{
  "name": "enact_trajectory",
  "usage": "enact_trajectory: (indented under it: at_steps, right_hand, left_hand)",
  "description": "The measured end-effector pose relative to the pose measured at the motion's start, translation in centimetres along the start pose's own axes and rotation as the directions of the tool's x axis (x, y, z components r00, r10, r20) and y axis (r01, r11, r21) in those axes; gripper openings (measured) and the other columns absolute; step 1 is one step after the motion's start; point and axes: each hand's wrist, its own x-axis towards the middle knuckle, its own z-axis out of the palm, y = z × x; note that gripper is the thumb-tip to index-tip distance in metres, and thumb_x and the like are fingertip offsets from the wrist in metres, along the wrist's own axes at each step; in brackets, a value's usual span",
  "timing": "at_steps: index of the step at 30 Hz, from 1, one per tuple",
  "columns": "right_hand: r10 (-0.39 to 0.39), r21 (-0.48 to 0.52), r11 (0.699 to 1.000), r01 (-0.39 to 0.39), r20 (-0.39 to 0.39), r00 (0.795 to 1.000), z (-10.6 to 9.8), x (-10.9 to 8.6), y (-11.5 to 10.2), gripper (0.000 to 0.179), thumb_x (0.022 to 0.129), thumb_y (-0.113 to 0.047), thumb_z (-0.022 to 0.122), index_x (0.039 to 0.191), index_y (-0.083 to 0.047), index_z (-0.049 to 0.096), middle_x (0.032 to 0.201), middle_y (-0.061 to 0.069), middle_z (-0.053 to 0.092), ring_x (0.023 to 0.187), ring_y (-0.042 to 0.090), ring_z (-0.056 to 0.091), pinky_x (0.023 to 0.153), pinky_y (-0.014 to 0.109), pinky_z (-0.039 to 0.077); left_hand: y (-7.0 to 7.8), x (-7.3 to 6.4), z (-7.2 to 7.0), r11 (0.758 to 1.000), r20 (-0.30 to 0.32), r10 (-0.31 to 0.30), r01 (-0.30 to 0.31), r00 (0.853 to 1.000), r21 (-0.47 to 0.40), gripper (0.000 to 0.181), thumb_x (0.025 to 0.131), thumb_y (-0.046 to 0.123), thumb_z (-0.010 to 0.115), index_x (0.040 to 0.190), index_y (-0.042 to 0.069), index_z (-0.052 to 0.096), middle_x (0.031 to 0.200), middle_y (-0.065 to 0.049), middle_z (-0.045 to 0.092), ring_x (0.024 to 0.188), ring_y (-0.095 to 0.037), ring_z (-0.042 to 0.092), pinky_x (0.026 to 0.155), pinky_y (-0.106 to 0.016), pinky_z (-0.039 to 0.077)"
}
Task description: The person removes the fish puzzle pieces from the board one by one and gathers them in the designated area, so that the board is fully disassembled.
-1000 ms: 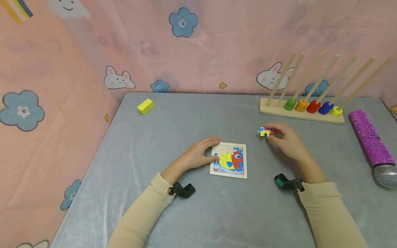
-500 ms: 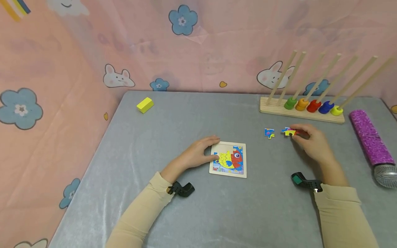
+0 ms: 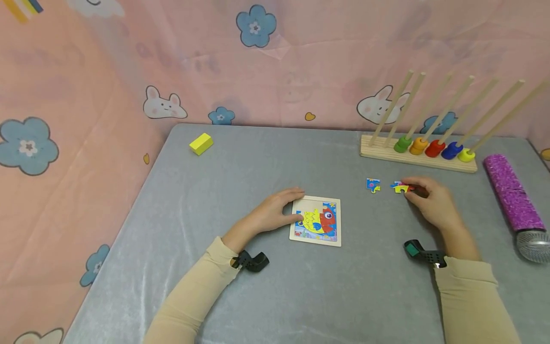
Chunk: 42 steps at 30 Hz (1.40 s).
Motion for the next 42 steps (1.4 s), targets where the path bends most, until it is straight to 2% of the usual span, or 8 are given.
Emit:
enact_trajectory:
  at_steps: [16,25,29,33,35,37,40,42]
  right_hand:
    - [0.001,0.007,1.0,-0.001,0.008,1.0,0.2,0.2,0.3,0.034,0.094,-0.008,0.055,0.126,0.004,0.054,0.127,0.028,0.05,0.116,0.044,0.045,0.094,0.063,0.036]
    - [0.051,0.035,0.998,-0.051,0.026,0.998,-0.1,0.0,0.4,0.044,0.096,-0.019,0.055,0.132,0.004,0.048,0.131,0.028,0.049,0.117,0.041,0.045,0.097,0.06,0.036]
    - [0.054,0.041,0.998,-0.054,0.018,0.998,-0.3,-0.2,0.3,0.047,0.096,-0.024,0.055,0.134,0.003,0.048,0.132,0.026,0.05,0.115,0.033,0.046,0.102,0.035,0.041]
    - [0.045,0.053,0.998,-0.046,0.026,0.999,-0.6,-0.3,-0.1,0.051,0.095,-0.027,0.058,0.135,0.002,0.046,0.133,0.026,0.05,0.116,0.028,0.048,0.092,0.007,0.037]
    - [0.046,0.06,0.997,-0.049,0.04,0.998,-0.8,-0.3,-0.4,0.054,0.094,-0.028,0.059,0.137,0.002,0.045,0.135,0.027,0.048,0.12,0.032,0.048,0.098,0.013,0.041]
    - [0.047,0.064,0.997,-0.05,0.056,0.997,-0.9,-0.3,-0.8,0.055,0.094,-0.028,0.059,0.138,0.002,0.043,0.137,0.027,0.047,0.121,0.044,0.046,0.094,0.01,0.043]
    - [0.033,0.066,0.997,-0.037,0.064,0.997,-0.9,-0.3,-1.5,0.055,0.094,-0.026,0.059,0.138,0.002,0.042,0.138,0.027,0.046,0.122,0.046,0.045,0.096,0.014,0.044]
    - [0.01,0.08,0.997,-0.015,0.065,0.998,-0.8,-0.3,-1.9,0.053,0.094,-0.025,0.059,0.138,0.002,0.043,0.137,0.027,0.047,0.121,0.045,0.046,0.088,0.003,0.041]
  left_hand:
    - [0.0,0.0,-0.1,1.0,0.003,-0.005,0.005,1.0,0.003,0.062,0.088,0.03,0.068,0.141,0.007,0.046,0.149,-0.006,0.041,0.141,-0.02,0.032,0.115,-0.036,0.03]
    - [0.1,0.0,-0.1,1.0,0.006,-0.003,0.003,1.0,0.002,0.062,0.088,0.03,0.068,0.141,0.007,0.046,0.148,-0.007,0.041,0.141,-0.021,0.032,0.115,-0.037,0.03]
    - [0.2,0.0,-0.1,1.0,0.005,-0.003,0.003,1.0,0.004,0.062,0.088,0.03,0.068,0.141,0.007,0.046,0.148,-0.007,0.041,0.141,-0.021,0.032,0.115,-0.036,0.03]
    - [0.3,0.0,-0.1,1.0,0.008,-0.006,0.006,1.0,0.002,0.062,0.088,0.03,0.068,0.141,0.007,0.045,0.148,-0.007,0.041,0.141,-0.021,0.032,0.115,-0.037,0.03]
    - [0.2,0.0,-0.1,1.0,0.007,-0.005,0.005,1.0,0.002,0.062,0.088,0.031,0.068,0.141,0.007,0.045,0.149,-0.006,0.041,0.141,-0.02,0.032,0.115,-0.037,0.03]
    - [0.2,0.0,-0.1,1.0,0.006,-0.003,0.003,1.0,0.001,0.062,0.088,0.031,0.068,0.141,0.007,0.046,0.148,-0.006,0.041,0.141,-0.02,0.032,0.115,-0.036,0.03]
    - [0.1,0.0,-0.1,1.0,0.005,0.001,-0.001,1.0,-0.002,0.062,0.088,0.03,0.068,0.141,0.007,0.046,0.148,-0.006,0.041,0.141,-0.02,0.032,0.115,-0.036,0.03]
    - [0.1,0.0,-0.1,1.0,0.005,0.0,0.0,1.0,-0.006,0.062,0.088,0.03,0.068,0.141,0.006,0.046,0.148,-0.007,0.041,0.141,-0.02,0.032,0.115,-0.036,0.03]
